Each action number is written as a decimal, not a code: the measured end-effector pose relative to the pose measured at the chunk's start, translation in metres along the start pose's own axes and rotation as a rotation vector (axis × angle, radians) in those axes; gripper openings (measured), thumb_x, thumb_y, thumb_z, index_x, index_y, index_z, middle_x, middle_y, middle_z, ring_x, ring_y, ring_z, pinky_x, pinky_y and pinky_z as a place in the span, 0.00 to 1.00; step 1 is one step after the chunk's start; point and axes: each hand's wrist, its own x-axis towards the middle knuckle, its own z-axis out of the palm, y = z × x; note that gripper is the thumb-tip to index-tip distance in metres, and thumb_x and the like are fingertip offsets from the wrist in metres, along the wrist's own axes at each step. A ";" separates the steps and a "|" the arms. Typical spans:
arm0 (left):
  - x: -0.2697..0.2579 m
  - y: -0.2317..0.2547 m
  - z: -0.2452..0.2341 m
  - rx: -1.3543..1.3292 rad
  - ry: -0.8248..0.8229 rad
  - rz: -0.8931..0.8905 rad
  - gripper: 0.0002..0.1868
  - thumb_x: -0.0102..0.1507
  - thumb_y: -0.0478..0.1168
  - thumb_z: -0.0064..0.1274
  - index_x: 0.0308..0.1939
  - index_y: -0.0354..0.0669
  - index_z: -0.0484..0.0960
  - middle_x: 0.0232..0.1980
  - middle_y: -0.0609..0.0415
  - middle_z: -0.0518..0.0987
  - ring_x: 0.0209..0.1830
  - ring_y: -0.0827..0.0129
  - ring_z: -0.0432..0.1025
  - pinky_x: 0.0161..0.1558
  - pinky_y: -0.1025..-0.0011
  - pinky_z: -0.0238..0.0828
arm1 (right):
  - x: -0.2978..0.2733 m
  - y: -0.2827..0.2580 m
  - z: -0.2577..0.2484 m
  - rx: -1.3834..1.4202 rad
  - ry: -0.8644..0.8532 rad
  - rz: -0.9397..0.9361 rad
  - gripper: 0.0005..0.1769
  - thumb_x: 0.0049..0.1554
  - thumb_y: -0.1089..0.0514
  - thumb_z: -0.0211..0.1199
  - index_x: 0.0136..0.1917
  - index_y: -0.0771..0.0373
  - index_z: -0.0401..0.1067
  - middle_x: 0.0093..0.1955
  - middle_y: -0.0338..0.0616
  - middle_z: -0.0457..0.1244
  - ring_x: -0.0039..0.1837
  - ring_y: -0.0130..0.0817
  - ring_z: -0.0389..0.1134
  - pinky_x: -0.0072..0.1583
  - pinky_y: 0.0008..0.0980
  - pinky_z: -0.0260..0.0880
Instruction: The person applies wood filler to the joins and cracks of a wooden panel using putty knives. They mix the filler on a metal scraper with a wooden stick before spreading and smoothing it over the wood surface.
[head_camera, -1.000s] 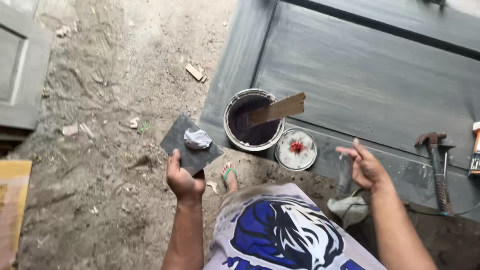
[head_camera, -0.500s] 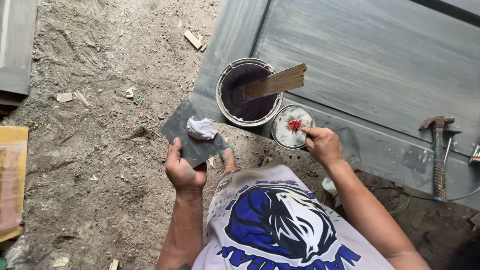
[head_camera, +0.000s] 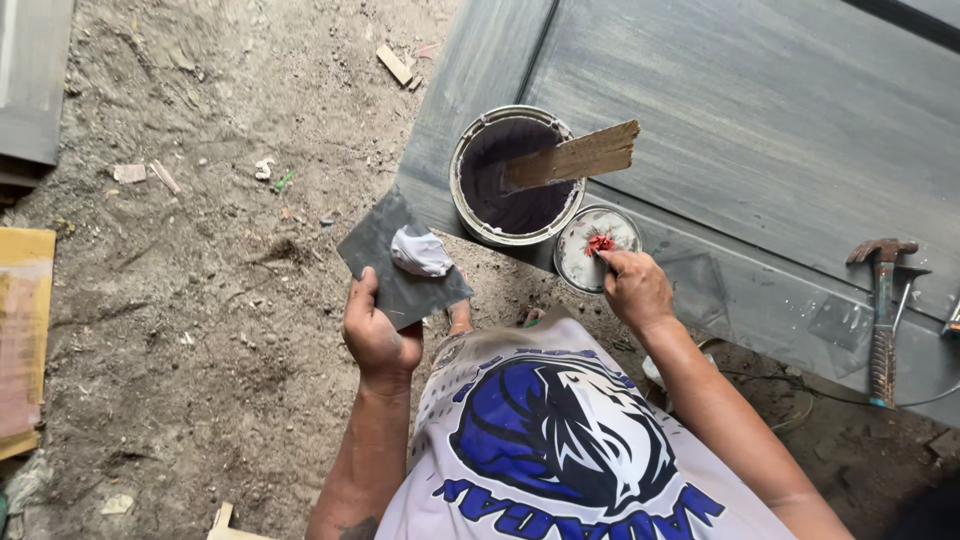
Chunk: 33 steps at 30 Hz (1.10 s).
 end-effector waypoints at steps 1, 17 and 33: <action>0.001 -0.004 0.002 0.000 -0.025 0.002 0.22 0.72 0.43 0.36 0.68 0.38 0.68 0.64 0.46 0.74 0.64 0.56 0.72 0.66 0.56 0.70 | 0.003 -0.002 -0.005 0.054 -0.095 0.124 0.17 0.57 0.59 0.62 0.58 0.50 0.82 0.54 0.44 0.72 0.54 0.42 0.72 0.59 0.43 0.73; -0.002 -0.109 0.083 0.457 -0.701 -0.017 0.16 0.76 0.34 0.40 0.63 0.25 0.73 0.56 0.41 0.79 0.56 0.60 0.74 0.59 0.68 0.72 | -0.115 -0.082 -0.197 0.424 0.463 -0.271 0.19 0.49 0.73 0.66 0.55 0.68 0.76 0.51 0.47 0.68 0.47 0.31 0.70 0.47 0.28 0.73; 0.002 -0.125 0.117 0.504 -1.617 0.196 0.22 0.73 0.25 0.34 0.72 0.26 0.65 0.66 0.35 0.77 0.66 0.56 0.75 0.69 0.67 0.70 | -0.140 -0.223 -0.171 -0.169 0.722 0.474 0.21 0.46 0.71 0.63 0.54 0.68 0.79 0.35 0.45 0.60 0.40 0.43 0.66 0.42 0.41 0.68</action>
